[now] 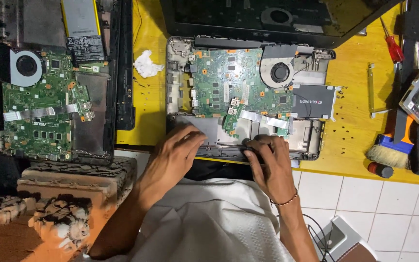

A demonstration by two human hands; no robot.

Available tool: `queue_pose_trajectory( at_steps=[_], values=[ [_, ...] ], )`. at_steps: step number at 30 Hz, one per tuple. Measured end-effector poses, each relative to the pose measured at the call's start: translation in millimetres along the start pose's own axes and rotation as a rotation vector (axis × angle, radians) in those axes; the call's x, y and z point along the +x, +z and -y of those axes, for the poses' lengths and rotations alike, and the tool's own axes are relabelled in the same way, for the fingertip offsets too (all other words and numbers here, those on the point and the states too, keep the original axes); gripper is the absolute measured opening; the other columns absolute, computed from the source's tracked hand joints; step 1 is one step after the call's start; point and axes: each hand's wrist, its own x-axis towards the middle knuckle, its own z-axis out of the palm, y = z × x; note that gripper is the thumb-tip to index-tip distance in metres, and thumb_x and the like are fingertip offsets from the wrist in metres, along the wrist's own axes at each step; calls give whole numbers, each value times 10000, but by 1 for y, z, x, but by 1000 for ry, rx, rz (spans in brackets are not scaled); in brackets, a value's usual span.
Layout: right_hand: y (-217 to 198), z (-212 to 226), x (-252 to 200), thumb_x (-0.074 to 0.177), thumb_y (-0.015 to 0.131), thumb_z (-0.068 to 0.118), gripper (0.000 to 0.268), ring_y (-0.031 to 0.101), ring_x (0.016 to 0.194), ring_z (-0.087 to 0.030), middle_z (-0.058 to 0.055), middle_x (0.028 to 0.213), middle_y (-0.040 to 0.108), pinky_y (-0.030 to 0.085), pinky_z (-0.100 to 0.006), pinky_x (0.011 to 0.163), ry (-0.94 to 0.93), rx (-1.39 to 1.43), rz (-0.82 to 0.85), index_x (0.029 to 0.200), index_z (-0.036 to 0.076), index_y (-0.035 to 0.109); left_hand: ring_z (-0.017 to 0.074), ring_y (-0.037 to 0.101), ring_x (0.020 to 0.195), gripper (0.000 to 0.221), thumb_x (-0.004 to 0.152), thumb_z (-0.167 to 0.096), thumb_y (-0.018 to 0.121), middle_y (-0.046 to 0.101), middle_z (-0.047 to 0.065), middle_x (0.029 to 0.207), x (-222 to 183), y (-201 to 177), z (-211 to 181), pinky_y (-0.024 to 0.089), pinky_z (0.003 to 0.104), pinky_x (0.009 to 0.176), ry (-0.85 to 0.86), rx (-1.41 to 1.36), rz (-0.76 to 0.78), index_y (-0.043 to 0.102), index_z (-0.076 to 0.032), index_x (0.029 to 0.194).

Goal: Installing a motherboard and cooling fan into a laptop chassis using a screwdriver

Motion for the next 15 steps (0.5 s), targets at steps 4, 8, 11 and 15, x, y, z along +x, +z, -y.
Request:
queue_pose_trajectory(
  at_steps=[4, 8, 11, 15],
  values=[
    [-2, -1, -1, 960, 696, 114, 130, 586, 829, -297, -84, 950, 580, 487, -385, 785, 34, 71, -18, 1088, 103, 721, 325, 712, 869, 164, 1021, -50, 561, 689, 123, 939, 12, -11, -11, 602, 382, 683, 42, -62, 51, 725, -59, 1010],
    [-2, -3, -2, 971, 676, 111, 125, 602, 829, -321, -106, 921, 573, 512, -400, 792, 16, 100, -39, 1086, 85, 718, 322, 706, 846, 149, 1016, -39, 569, 683, 117, 910, 21, -3, -11, 598, 382, 666, 50, -143, 65, 715, -61, 999],
    [-2, -5, -2, 973, 671, 112, 127, 613, 841, -327, -114, 928, 573, 520, -406, 788, 16, 126, -46, 1085, 71, 716, 308, 701, 806, 142, 1006, -39, 585, 689, 116, 909, 22, 8, -5, 584, 366, 643, 57, -177, 80, 723, -64, 1022],
    [-3, -3, -1, 973, 674, 90, 98, 624, 813, -346, -128, 891, 579, 534, -425, 783, 64, 160, -74, 1053, 52, 716, 332, 698, 797, 112, 988, -33, 624, 691, 142, 897, 25, 12, -10, 581, 386, 626, 52, -213, 50, 725, -46, 1036]
  ],
)
